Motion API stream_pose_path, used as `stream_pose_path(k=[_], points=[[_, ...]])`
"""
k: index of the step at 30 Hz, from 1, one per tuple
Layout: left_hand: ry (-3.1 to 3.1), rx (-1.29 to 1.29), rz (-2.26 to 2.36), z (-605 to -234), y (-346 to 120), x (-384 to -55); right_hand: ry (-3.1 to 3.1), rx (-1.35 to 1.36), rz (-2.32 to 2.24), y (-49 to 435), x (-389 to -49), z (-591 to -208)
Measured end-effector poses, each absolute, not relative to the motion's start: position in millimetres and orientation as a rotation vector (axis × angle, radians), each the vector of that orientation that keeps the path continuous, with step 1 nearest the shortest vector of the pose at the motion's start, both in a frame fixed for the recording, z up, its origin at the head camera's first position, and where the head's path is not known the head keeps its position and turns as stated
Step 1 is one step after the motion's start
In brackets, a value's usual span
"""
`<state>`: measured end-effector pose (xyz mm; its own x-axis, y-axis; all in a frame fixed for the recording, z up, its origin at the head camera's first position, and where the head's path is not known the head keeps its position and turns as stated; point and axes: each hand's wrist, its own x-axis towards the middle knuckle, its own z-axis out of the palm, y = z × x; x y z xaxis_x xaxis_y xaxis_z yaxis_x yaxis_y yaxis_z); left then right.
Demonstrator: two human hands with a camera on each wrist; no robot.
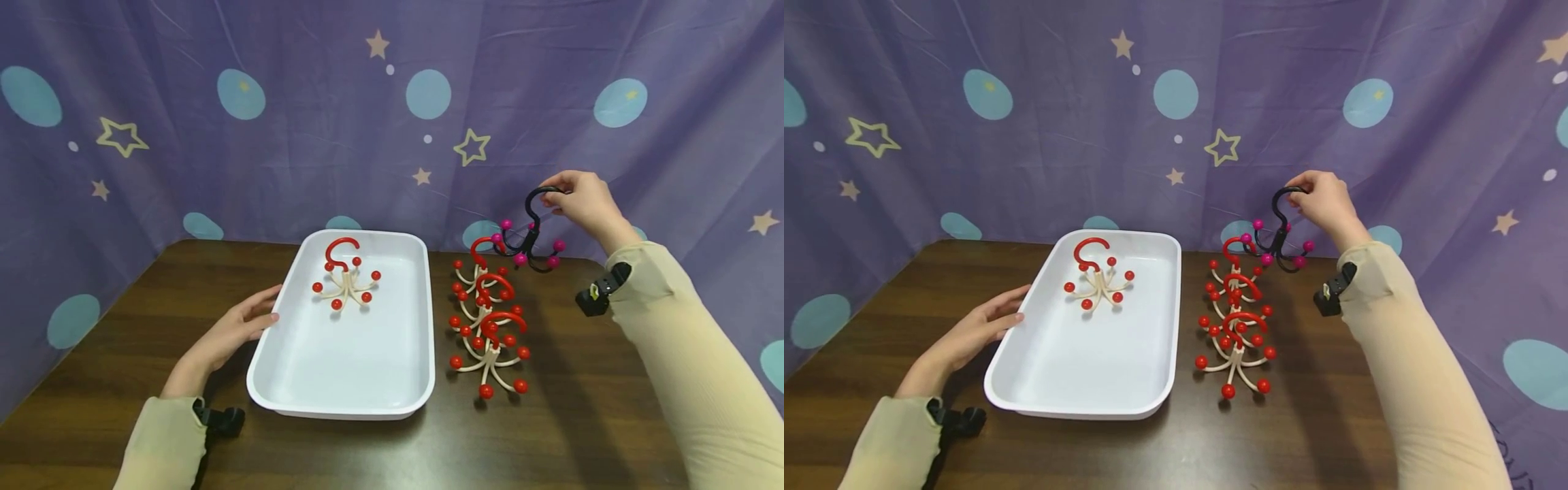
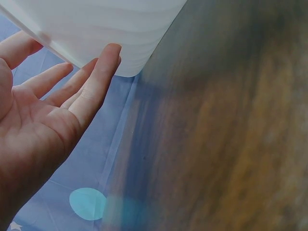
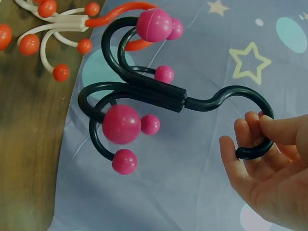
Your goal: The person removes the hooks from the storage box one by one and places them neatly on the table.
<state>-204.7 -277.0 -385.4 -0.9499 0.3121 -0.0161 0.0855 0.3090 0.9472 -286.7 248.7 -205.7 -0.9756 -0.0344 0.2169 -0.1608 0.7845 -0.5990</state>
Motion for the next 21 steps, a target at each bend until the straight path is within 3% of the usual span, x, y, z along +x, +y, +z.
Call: stream_pose_path(k=[21], points=[[2.380, 0.360, 1.695, -385, -277, -204, -2.858, 0.110, 0.772, 270, -288, -246]])
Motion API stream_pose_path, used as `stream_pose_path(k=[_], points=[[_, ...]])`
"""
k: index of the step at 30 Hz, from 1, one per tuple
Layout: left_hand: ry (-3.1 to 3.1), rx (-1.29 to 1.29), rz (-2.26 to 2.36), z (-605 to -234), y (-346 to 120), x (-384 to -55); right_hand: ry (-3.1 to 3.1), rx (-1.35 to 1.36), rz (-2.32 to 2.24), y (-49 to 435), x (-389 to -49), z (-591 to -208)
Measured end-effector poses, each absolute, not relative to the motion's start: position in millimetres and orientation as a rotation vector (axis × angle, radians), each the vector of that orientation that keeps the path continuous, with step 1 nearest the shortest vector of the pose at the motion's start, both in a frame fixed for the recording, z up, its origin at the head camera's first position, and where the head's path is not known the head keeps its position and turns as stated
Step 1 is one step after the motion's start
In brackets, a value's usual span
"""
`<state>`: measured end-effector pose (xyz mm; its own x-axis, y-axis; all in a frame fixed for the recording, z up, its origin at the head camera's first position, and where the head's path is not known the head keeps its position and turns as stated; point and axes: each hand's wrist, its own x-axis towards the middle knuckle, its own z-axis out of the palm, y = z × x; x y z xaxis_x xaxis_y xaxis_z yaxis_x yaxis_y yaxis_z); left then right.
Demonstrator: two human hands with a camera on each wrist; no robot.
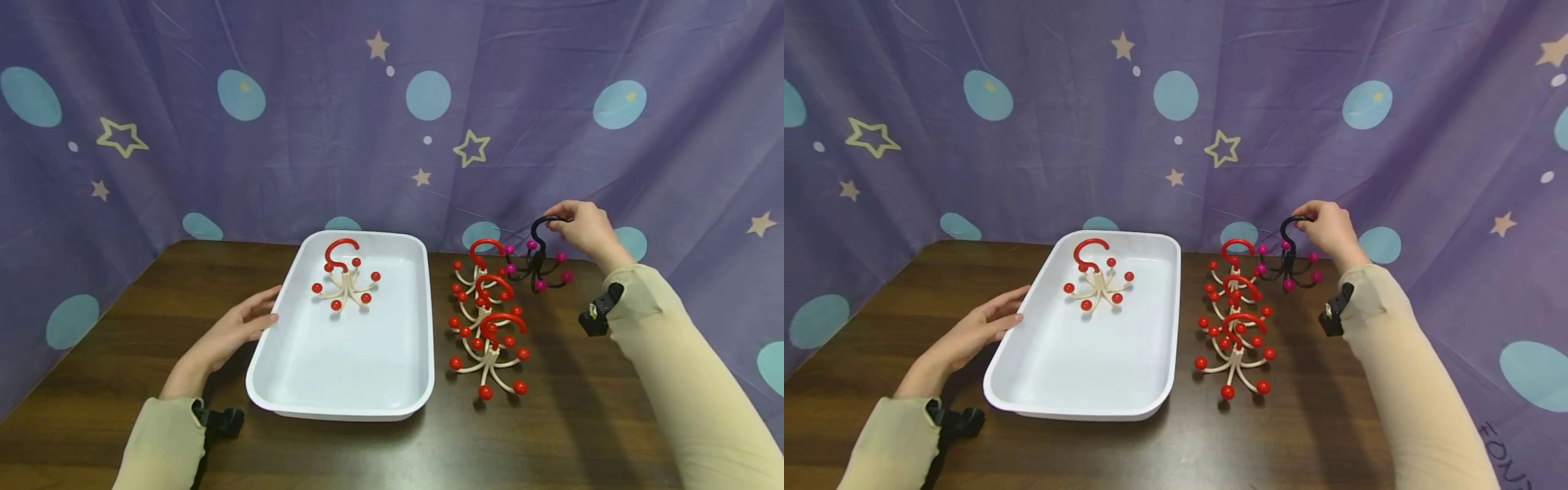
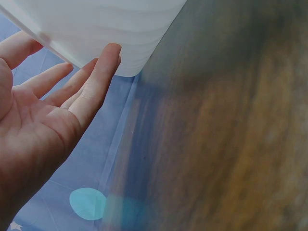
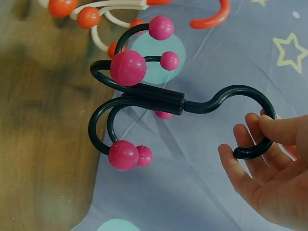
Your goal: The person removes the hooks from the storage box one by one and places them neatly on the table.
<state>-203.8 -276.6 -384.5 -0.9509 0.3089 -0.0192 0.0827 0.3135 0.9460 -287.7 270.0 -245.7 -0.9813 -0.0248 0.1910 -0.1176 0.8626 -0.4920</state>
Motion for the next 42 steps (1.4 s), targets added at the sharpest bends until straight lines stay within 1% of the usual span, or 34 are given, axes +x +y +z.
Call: stream_pose_path(k=[6, 29, 42], points=[[2.384, 0.363, 1.695, -386, -277, -203, -2.853, 0.124, 0.719, 271, -289, -257], [2.387, 0.356, 1.693, -387, -276, -203, -2.717, 0.029, 0.748, 275, -295, -306], [2.416, 0.341, 1.662, -386, -279, -204, -2.728, 0.013, 0.754, 273, -295, -308]])
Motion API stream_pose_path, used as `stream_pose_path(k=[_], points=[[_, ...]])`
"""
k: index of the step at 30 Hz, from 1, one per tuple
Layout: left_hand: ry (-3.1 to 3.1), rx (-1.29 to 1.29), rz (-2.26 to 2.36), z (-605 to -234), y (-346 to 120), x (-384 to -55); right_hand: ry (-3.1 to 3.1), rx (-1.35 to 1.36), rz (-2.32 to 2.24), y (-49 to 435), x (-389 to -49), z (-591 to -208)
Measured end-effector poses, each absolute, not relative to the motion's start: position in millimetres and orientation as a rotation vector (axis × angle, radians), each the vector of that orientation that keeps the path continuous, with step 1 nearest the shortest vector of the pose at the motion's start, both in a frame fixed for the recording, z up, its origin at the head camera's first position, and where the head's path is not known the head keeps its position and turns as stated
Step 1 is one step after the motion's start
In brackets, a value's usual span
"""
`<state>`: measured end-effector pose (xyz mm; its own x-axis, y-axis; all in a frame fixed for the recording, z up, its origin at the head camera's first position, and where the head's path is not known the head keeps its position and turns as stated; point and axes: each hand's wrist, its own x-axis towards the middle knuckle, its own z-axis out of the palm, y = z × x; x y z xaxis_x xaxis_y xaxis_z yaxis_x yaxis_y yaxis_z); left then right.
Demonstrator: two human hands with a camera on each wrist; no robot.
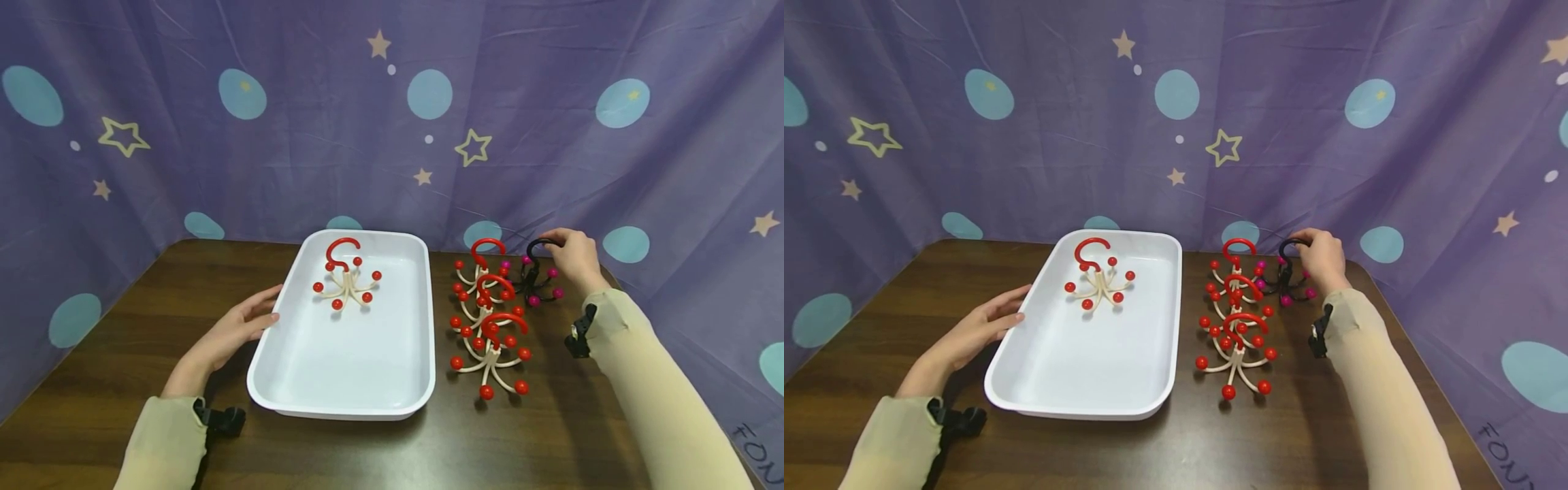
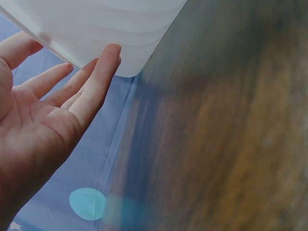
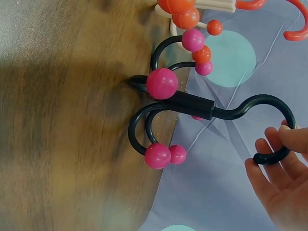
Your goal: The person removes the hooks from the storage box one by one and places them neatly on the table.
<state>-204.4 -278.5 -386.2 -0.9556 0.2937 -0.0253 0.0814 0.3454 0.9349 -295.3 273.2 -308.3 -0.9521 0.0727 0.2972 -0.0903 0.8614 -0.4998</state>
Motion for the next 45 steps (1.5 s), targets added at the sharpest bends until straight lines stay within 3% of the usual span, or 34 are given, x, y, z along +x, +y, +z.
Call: stream_pose_path(k=[22, 34, 45], points=[[2.410, 0.351, 1.668, -386, -278, -208, -2.757, 0.151, 0.776, 240, -298, -248], [2.400, 0.342, 1.675, -386, -279, -205, -2.756, 0.239, 0.788, 195, -304, -213], [2.424, 0.335, 1.649, -388, -280, -206, -2.732, 0.385, 0.753, 140, -311, -203]])
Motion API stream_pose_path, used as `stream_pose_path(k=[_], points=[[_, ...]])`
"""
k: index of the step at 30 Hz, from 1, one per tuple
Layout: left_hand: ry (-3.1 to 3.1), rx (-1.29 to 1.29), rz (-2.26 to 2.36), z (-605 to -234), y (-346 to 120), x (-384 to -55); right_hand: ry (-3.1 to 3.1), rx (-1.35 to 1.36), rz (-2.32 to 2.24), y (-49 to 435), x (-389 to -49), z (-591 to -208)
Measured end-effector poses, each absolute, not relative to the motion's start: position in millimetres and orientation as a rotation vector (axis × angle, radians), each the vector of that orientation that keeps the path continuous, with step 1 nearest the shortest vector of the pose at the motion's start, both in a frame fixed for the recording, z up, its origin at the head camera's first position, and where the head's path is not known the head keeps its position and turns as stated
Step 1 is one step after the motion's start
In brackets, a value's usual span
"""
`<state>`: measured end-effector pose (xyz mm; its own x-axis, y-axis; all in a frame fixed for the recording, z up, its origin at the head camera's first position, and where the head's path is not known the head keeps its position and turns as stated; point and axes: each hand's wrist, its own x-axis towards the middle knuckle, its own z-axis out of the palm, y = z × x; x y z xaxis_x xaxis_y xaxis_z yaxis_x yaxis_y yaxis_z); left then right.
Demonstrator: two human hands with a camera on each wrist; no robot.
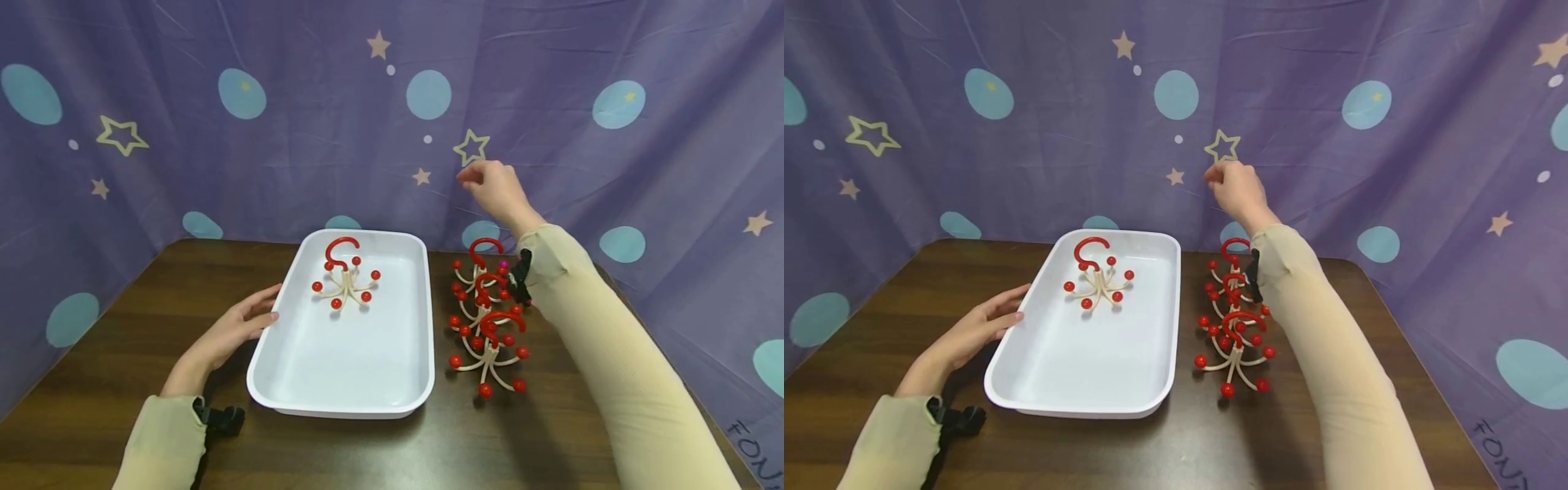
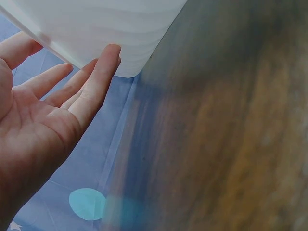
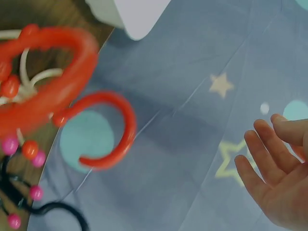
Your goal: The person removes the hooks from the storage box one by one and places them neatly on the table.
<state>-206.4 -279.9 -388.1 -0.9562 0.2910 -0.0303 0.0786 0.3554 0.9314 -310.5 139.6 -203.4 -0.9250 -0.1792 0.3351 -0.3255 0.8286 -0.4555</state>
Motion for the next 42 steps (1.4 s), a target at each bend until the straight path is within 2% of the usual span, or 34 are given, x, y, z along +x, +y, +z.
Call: stream_pose_path(k=[14, 30, 42], points=[[2.403, 0.351, 1.671, -386, -277, -205, -2.770, 0.515, 0.813, 78, -310, -218], [2.385, 0.364, 1.695, -388, -279, -205, -2.843, 0.691, 0.931, 22, -300, -254], [2.384, 0.362, 1.700, -387, -279, -204, -2.864, 0.809, 0.820, -10, -292, -273]])
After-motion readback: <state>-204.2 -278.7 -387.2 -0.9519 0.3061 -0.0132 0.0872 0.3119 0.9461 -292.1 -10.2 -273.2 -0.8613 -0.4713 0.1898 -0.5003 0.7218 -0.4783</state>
